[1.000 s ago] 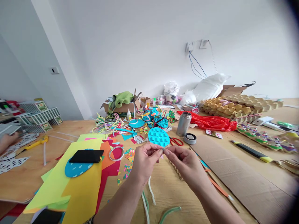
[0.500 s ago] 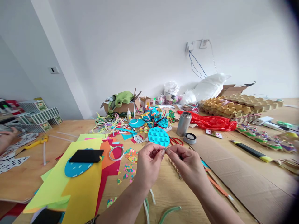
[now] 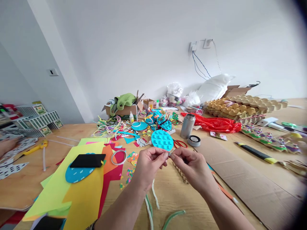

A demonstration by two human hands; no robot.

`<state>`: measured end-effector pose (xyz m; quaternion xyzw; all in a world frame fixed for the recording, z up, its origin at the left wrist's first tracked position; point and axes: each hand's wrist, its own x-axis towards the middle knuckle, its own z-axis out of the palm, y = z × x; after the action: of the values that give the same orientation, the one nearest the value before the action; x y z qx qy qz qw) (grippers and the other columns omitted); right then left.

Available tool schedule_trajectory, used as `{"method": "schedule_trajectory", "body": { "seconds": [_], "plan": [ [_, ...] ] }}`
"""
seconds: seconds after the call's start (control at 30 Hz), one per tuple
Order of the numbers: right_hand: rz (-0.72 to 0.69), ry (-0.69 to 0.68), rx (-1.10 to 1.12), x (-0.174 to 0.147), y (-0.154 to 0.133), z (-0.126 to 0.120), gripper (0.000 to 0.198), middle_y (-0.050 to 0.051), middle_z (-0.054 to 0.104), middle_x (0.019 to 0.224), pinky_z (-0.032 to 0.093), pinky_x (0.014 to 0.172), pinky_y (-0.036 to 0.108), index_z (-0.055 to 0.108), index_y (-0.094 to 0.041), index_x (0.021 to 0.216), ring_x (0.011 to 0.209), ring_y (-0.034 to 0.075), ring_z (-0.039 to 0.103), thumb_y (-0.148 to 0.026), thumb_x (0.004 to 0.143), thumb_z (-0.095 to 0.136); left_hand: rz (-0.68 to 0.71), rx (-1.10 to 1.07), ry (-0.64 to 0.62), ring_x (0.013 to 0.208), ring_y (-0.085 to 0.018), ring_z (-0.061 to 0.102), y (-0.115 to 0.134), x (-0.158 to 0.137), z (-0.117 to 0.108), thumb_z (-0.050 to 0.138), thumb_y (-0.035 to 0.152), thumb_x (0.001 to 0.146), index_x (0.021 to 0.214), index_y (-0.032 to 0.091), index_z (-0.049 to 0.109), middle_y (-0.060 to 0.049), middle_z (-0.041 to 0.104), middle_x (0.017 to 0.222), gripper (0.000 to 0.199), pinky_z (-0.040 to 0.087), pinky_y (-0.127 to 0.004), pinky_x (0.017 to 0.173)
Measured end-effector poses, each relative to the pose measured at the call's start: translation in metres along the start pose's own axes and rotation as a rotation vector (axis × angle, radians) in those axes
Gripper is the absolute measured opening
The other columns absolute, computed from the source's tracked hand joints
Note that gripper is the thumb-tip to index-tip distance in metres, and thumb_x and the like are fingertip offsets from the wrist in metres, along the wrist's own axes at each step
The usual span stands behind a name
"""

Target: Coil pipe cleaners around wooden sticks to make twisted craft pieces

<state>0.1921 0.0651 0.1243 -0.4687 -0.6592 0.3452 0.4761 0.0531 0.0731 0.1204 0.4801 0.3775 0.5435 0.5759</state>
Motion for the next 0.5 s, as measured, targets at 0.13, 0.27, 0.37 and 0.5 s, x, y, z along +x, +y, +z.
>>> {"method": "schedule_trajectory", "body": {
  "seconds": [0.13, 0.27, 0.37, 0.5],
  "plan": [
    [0.021, -0.034, 0.028, 0.0002, 0.0022, -0.0007, 0.024, -0.005, 0.038, 0.053, 0.023, 0.044, 0.022, 0.057, -0.017, 0.066, 0.048, 0.009, 0.030, -0.035, 0.080, 0.053, -0.015, -0.017, -0.009, 0.052, -0.009, 0.050, 0.0005, 0.0003, -0.0009, 0.072, 0.029, 0.065, 0.073, 0.011, 0.068, -0.002, 0.060, 0.058, 0.020, 0.035, -0.020, 0.050],
    [0.033, -0.054, 0.077, 0.0008, 0.0043, -0.0009, 0.021, -0.005, 0.041, 0.055, 0.025, 0.046, 0.022, 0.057, -0.016, 0.071, 0.051, 0.009, 0.032, -0.034, 0.081, 0.054, -0.005, 0.002, -0.013, 0.053, -0.008, 0.051, 0.0014, 0.0006, -0.0013, 0.071, 0.029, 0.066, 0.074, 0.012, 0.069, -0.002, 0.061, 0.058, 0.019, 0.036, -0.020, 0.051],
    [0.038, -0.050, 0.102, 0.0008, 0.0042, -0.0011, 0.019, -0.005, 0.042, 0.056, 0.026, 0.047, 0.022, 0.057, -0.015, 0.072, 0.052, 0.009, 0.033, -0.033, 0.080, 0.056, 0.006, 0.041, -0.006, 0.053, -0.008, 0.050, 0.0021, 0.0000, -0.0013, 0.071, 0.029, 0.066, 0.074, 0.012, 0.069, -0.001, 0.061, 0.058, 0.019, 0.036, -0.019, 0.051],
    [0.048, -0.060, 0.108, 0.0005, 0.0031, -0.0016, 0.019, -0.005, 0.042, 0.056, 0.026, 0.047, 0.021, 0.056, -0.015, 0.073, 0.052, 0.009, 0.033, -0.033, 0.080, 0.055, 0.075, 0.089, 0.024, 0.055, -0.008, 0.050, 0.0000, -0.0014, 0.0006, 0.068, 0.026, 0.069, 0.074, 0.012, 0.067, 0.000, 0.060, 0.060, 0.015, 0.039, -0.019, 0.054]
  ]
}}
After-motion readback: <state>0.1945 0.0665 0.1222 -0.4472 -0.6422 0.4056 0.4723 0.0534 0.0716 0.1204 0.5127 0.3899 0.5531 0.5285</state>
